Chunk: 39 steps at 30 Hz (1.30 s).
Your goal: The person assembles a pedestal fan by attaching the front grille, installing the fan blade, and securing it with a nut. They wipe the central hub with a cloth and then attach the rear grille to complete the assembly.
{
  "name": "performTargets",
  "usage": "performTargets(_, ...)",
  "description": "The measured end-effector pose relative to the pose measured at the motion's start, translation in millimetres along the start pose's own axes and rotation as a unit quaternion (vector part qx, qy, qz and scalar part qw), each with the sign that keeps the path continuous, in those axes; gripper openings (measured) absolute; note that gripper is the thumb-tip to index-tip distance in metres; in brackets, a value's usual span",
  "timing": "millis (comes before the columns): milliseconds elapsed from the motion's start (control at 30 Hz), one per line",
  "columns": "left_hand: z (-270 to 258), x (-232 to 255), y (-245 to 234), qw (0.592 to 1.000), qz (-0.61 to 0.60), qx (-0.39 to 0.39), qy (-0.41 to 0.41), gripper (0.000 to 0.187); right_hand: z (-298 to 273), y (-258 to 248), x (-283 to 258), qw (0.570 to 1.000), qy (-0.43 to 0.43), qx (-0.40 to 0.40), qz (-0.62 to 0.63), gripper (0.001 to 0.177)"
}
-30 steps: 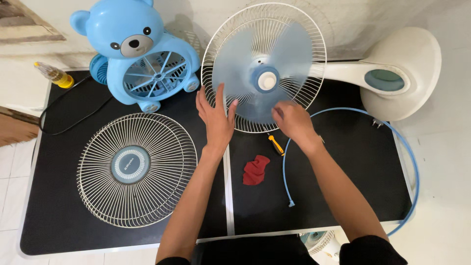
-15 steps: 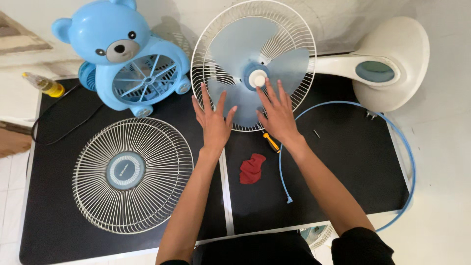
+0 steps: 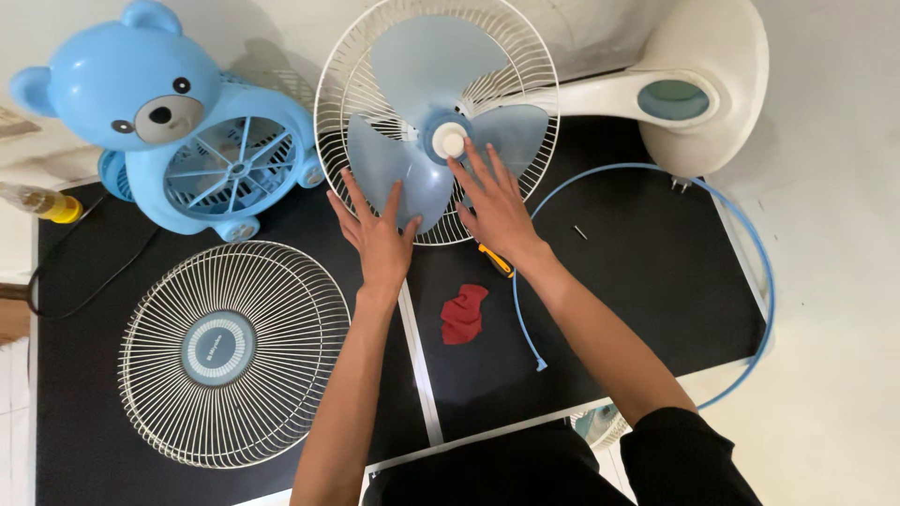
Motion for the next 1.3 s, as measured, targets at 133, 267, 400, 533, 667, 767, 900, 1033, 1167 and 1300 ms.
performTargets(133, -7, 2, -2, 1.000, -0.016, -0.003, 0.007, 0.067, -7, -3, 4, 1.000, 0.005, 0.012, 0.014, 0.076)
performTargets(267, -18, 0, -6, 0.998, -0.036, 0.034, 0.025, 0.053, -28, -10, 20, 0.996, 0.021, 0.063, 0.061, 0.063)
performTargets(400, -32, -4, -20, 0.990, -0.087, 0.099, 0.054, 0.020, -63, -7, 46, 0.990, 0.075, 0.089, 0.084, 0.036)
performTargets(533, -40, -19, -24, 0.983, -0.150, 0.097, 0.033, 0.010, -95, -9, 60, 0.985, 0.097, 0.114, 0.086, 0.022)
performTargets(667, -44, -34, -17, 0.978, -0.195, 0.068, 0.006, 0.009, -118, -7, 60, 0.968, 0.131, 0.142, 0.159, 0.016)
performTargets(767, -51, -45, -8, 0.975, -0.219, 0.038, -0.032, 0.028, -128, -2, 59, 0.952, 0.170, 0.148, 0.208, 0.014)
performTargets(900, -70, -45, 0, 0.982, -0.183, 0.005, -0.047, 0.024, -139, -2, 52, 0.947, 0.190, 0.153, 0.208, 0.010)
performTargets(1033, -95, -67, 29, 0.952, -0.225, -0.106, -0.179, 0.029, -154, -6, 52, 0.941, 0.213, 0.166, 0.204, 0.009)
performTargets(1167, -108, -52, 21, 0.952, -0.293, -0.054, -0.074, 0.039, -170, -8, 53, 0.928, 0.236, 0.183, 0.222, 0.018)
performTargets(1300, -115, -60, 40, 0.936, -0.321, -0.084, -0.117, 0.038, -186, -3, 53, 0.910, 0.272, 0.195, 0.244, 0.022)
Point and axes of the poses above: each hand's wrist, its own z-axis towards the middle knuckle, its own y-axis out of the palm, x = y × z, the point moved 10 cm from there along z, towards the middle knuckle, and after that the axes turned 14 degrees about -y, right-handed, at the moved point
